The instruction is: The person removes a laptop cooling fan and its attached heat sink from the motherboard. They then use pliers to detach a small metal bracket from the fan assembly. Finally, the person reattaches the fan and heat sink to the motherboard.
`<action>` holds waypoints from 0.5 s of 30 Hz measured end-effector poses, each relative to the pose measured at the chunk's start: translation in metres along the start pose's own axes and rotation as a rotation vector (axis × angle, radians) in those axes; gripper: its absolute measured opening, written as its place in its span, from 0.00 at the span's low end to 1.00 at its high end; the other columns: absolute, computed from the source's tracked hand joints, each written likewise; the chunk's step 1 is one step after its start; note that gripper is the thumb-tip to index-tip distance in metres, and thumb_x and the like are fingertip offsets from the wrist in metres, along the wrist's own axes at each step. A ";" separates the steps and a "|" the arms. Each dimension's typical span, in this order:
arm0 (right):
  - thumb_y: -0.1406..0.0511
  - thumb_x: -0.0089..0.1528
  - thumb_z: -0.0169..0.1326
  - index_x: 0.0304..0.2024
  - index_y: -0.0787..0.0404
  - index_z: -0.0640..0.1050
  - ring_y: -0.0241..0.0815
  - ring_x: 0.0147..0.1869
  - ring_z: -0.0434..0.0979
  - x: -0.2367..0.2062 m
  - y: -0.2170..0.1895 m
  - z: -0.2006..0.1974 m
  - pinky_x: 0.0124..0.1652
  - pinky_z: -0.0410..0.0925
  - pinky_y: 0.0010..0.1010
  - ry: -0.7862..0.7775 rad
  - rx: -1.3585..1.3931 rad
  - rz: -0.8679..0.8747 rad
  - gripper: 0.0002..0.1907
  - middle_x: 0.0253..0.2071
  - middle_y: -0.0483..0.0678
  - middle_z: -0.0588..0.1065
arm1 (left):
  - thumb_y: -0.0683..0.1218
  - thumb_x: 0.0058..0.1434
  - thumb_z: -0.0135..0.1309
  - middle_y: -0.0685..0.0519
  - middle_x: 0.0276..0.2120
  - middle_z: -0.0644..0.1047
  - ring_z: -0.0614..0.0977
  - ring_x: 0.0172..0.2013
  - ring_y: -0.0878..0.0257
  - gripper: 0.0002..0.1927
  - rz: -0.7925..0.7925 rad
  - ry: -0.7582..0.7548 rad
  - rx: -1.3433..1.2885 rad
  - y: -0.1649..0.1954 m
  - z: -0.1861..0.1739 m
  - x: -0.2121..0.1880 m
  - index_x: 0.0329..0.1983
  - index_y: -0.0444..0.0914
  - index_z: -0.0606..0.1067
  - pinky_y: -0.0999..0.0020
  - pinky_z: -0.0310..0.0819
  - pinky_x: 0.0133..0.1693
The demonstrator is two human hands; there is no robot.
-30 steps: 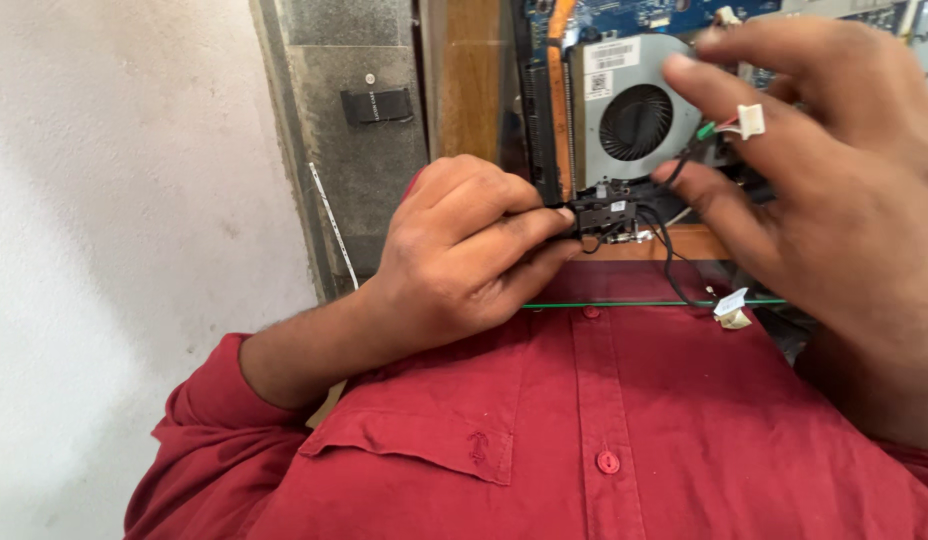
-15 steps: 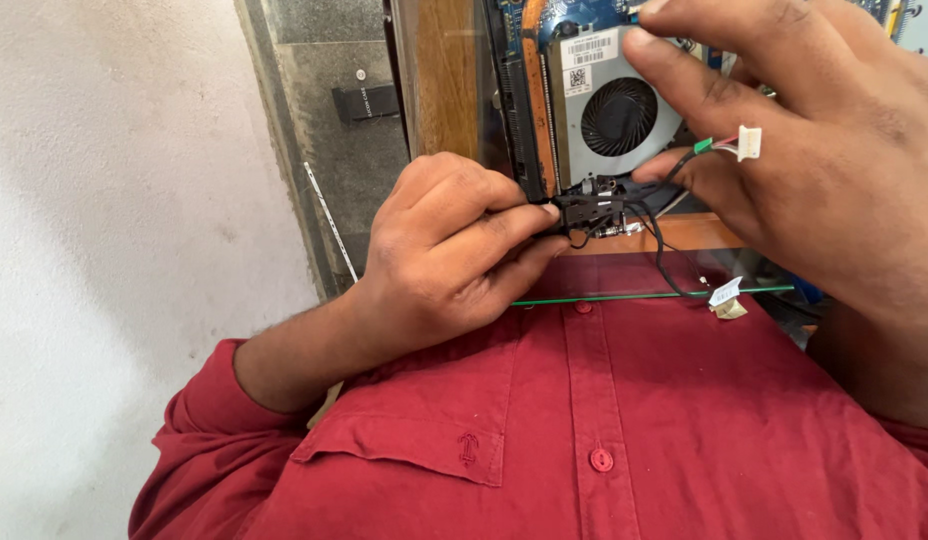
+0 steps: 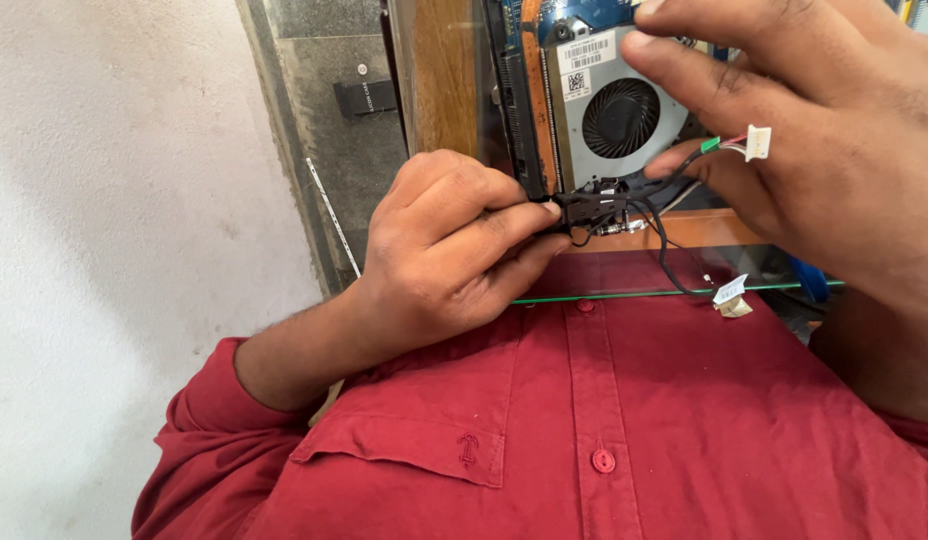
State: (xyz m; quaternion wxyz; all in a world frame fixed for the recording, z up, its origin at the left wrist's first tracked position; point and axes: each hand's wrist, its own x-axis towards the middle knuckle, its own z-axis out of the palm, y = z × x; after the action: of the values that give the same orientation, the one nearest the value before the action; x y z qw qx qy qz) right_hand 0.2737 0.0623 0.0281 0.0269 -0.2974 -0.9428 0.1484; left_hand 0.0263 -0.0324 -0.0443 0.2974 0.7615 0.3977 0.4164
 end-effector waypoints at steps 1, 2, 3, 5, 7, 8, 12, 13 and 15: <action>0.67 0.50 0.70 0.58 0.71 0.79 0.50 0.54 0.75 0.000 0.000 0.000 0.47 0.70 0.39 0.001 0.016 0.003 0.33 0.58 0.55 0.73 | 0.41 0.61 0.73 0.52 0.41 0.76 0.79 0.41 0.55 0.14 -0.001 0.003 0.000 0.000 0.000 0.000 0.45 0.36 0.80 0.62 0.71 0.42; 0.67 0.51 0.70 0.58 0.71 0.78 0.50 0.54 0.75 0.001 0.001 0.000 0.47 0.70 0.39 0.002 0.046 0.013 0.33 0.58 0.55 0.73 | 0.41 0.61 0.73 0.52 0.40 0.76 0.79 0.41 0.55 0.14 0.000 -0.004 -0.002 0.000 0.000 0.000 0.45 0.36 0.80 0.63 0.71 0.41; 0.68 0.51 0.70 0.58 0.71 0.78 0.50 0.54 0.75 0.001 0.001 0.001 0.47 0.70 0.38 0.001 0.028 0.005 0.32 0.59 0.55 0.73 | 0.41 0.61 0.73 0.52 0.40 0.76 0.79 0.41 0.55 0.14 0.001 -0.012 -0.003 -0.001 0.000 0.000 0.45 0.36 0.80 0.63 0.70 0.41; 0.71 0.49 0.69 0.58 0.70 0.79 0.48 0.54 0.76 0.001 0.003 0.001 0.46 0.71 0.34 -0.004 -0.056 -0.029 0.32 0.59 0.54 0.74 | 0.41 0.61 0.73 0.52 0.40 0.76 0.79 0.40 0.55 0.14 0.003 -0.017 -0.002 -0.001 -0.001 0.000 0.45 0.36 0.80 0.63 0.70 0.41; 0.73 0.48 0.69 0.58 0.69 0.79 0.46 0.54 0.77 0.002 0.004 0.001 0.46 0.72 0.32 -0.015 -0.101 -0.051 0.33 0.59 0.54 0.74 | 0.41 0.61 0.73 0.52 0.40 0.75 0.79 0.41 0.55 0.14 0.007 -0.014 0.000 -0.001 0.000 0.000 0.45 0.36 0.80 0.62 0.71 0.42; 0.73 0.48 0.69 0.58 0.70 0.78 0.47 0.54 0.77 0.002 0.004 0.002 0.46 0.73 0.31 -0.019 -0.078 -0.048 0.34 0.59 0.54 0.74 | 0.41 0.61 0.73 0.52 0.40 0.75 0.79 0.41 0.55 0.14 0.008 -0.008 -0.001 -0.001 0.000 0.000 0.45 0.36 0.80 0.62 0.71 0.41; 0.71 0.46 0.70 0.60 0.70 0.76 0.46 0.49 0.77 0.001 0.006 0.000 0.44 0.71 0.33 -0.041 -0.012 -0.015 0.38 0.59 0.55 0.73 | 0.41 0.61 0.73 0.53 0.40 0.75 0.79 0.40 0.55 0.14 0.006 0.001 0.011 0.000 0.001 0.001 0.45 0.36 0.80 0.63 0.70 0.41; 0.70 0.46 0.70 0.61 0.70 0.76 0.46 0.47 0.76 0.001 0.007 -0.001 0.43 0.70 0.34 -0.052 -0.004 -0.001 0.39 0.58 0.55 0.73 | 0.41 0.60 0.73 0.53 0.39 0.75 0.79 0.40 0.55 0.14 0.006 0.002 0.022 0.000 0.001 0.002 0.45 0.36 0.80 0.63 0.70 0.41; 0.69 0.47 0.71 0.62 0.70 0.75 0.43 0.41 0.75 0.001 0.007 -0.001 0.41 0.70 0.34 -0.084 -0.005 0.024 0.40 0.58 0.54 0.72 | 0.41 0.60 0.73 0.52 0.40 0.75 0.79 0.40 0.55 0.14 0.009 -0.006 0.011 0.000 0.000 0.003 0.45 0.35 0.80 0.61 0.71 0.43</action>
State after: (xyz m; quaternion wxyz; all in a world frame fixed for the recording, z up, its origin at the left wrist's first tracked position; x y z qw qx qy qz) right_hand 0.2767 0.0690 0.0268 -0.0150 -0.3022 -0.9398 0.1588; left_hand 0.0268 -0.0295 -0.0432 0.2924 0.7662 0.3958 0.4133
